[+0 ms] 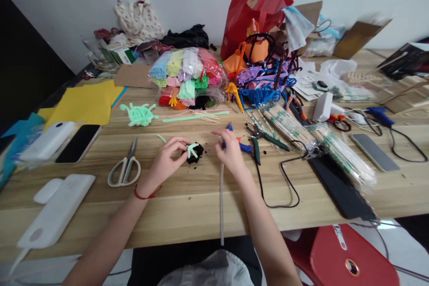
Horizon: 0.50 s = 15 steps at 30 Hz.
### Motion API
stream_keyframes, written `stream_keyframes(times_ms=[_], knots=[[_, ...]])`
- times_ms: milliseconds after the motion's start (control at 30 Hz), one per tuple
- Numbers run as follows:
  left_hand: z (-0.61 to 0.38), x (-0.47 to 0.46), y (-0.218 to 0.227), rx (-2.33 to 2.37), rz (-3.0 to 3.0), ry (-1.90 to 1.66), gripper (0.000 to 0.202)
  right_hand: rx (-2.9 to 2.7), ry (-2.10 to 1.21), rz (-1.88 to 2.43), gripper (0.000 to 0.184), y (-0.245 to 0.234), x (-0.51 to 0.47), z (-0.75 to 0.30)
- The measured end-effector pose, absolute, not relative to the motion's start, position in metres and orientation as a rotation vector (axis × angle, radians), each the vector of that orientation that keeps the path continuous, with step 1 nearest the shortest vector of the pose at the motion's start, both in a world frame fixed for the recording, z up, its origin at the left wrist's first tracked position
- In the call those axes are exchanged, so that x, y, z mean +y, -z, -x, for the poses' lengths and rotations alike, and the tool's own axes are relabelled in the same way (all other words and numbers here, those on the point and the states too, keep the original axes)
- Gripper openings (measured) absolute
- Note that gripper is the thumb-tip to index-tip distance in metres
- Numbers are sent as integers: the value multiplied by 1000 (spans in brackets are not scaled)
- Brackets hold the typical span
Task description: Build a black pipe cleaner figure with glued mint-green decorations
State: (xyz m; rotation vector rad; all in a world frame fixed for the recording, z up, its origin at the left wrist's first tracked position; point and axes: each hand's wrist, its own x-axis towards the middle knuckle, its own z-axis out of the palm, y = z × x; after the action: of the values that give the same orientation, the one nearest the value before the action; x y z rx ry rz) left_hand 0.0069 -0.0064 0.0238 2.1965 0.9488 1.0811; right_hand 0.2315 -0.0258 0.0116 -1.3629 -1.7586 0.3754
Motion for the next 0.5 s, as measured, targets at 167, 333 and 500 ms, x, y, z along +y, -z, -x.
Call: stream_keyframes(times_ms=[167, 333, 500], knots=[[-8, -8, -22, 940, -2229, -1090, 8, -1914, -177, 1895, 72, 6, -24, -266], [-9, -10, -19, 1000, -2296, -1121, 8, -1918, -251, 1783, 65, 5, -20, -267], [-11, -11, -15, 1052, -2336, -1147, 9, -1485, -536, 1346, 58, -12, -19, -252]])
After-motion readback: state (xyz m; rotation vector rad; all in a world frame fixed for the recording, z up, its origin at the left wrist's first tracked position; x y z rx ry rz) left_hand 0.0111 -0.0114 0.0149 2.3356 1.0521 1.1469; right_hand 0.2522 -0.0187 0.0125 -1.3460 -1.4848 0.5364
